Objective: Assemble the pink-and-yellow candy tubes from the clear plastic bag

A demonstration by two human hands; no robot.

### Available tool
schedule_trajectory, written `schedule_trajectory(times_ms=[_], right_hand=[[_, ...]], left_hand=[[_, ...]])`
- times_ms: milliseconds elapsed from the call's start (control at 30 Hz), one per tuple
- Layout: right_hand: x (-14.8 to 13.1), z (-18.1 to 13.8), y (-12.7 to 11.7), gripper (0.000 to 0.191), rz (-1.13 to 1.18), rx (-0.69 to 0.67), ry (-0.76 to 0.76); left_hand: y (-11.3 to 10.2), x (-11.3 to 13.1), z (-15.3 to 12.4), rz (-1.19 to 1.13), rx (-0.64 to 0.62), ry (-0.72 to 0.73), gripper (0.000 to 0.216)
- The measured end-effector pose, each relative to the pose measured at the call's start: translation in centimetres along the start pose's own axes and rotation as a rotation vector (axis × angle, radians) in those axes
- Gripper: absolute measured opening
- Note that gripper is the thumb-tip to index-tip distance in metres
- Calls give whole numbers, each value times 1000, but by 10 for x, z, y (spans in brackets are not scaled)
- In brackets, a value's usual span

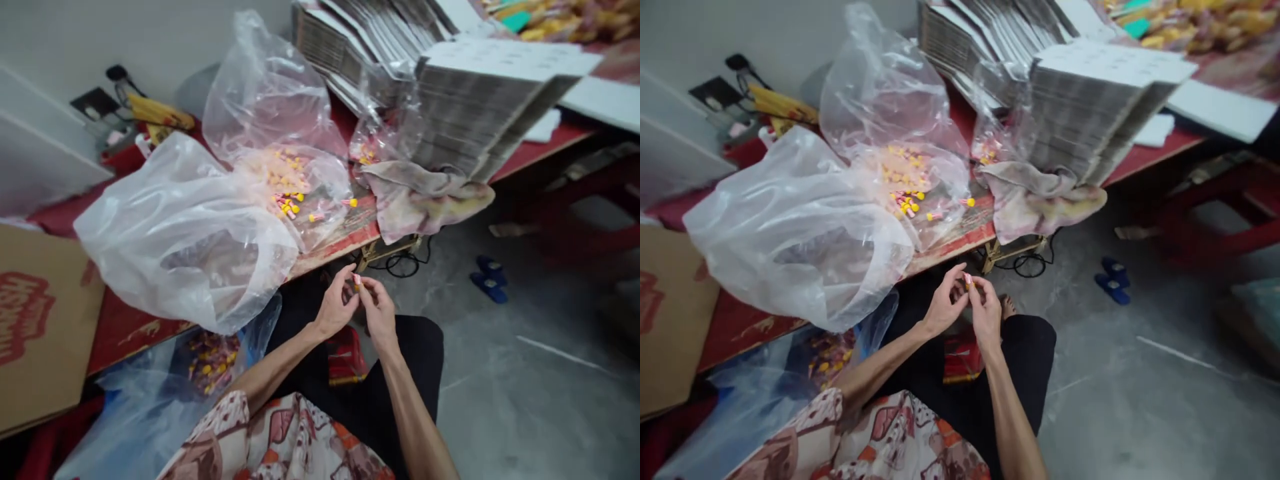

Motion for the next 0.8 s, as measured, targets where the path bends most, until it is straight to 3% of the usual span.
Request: schedule_trajectory(times_ms=[133, 267, 333, 367, 433, 533, 633, 800], right_hand=[[-12, 9, 52, 53, -39, -99, 11], [-16, 30, 98, 52, -171, -71, -156], [-13, 43, 117, 57, -300, -64, -209], [-12, 48, 125, 61, -359, -69, -217], [-9, 54, 135, 67, -430, -79, -211], [-11, 54, 140, 66, -449, -57, -269], [-11, 52, 139, 64, -511, -58, -361], [-13, 56, 135, 71, -619, -129, -373]], left_hand=[[-64, -10, -4, 4, 174, -4, 63], [-170, -37, 3, 234, 533, -59, 35], [-227, -55, 7, 406, 699, -147, 33], [-251, -63, 10, 492, 729, -206, 36], [-287, -77, 16, 644, 670, -322, 43], [-315, -86, 24, 825, 425, -405, 43], [-327, -87, 28, 926, 266, -371, 32], [-335, -82, 12, 693, 294, -148, 18]])
Point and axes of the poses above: each hand's wrist, its own z-axis towards the middle knuckle, its own y-axis out of the palm, x = y × z, the point moved 2 cm from there along z, towards the middle knuckle, and after that the axes turned 7 degrees about z, right-handed, at the moved point
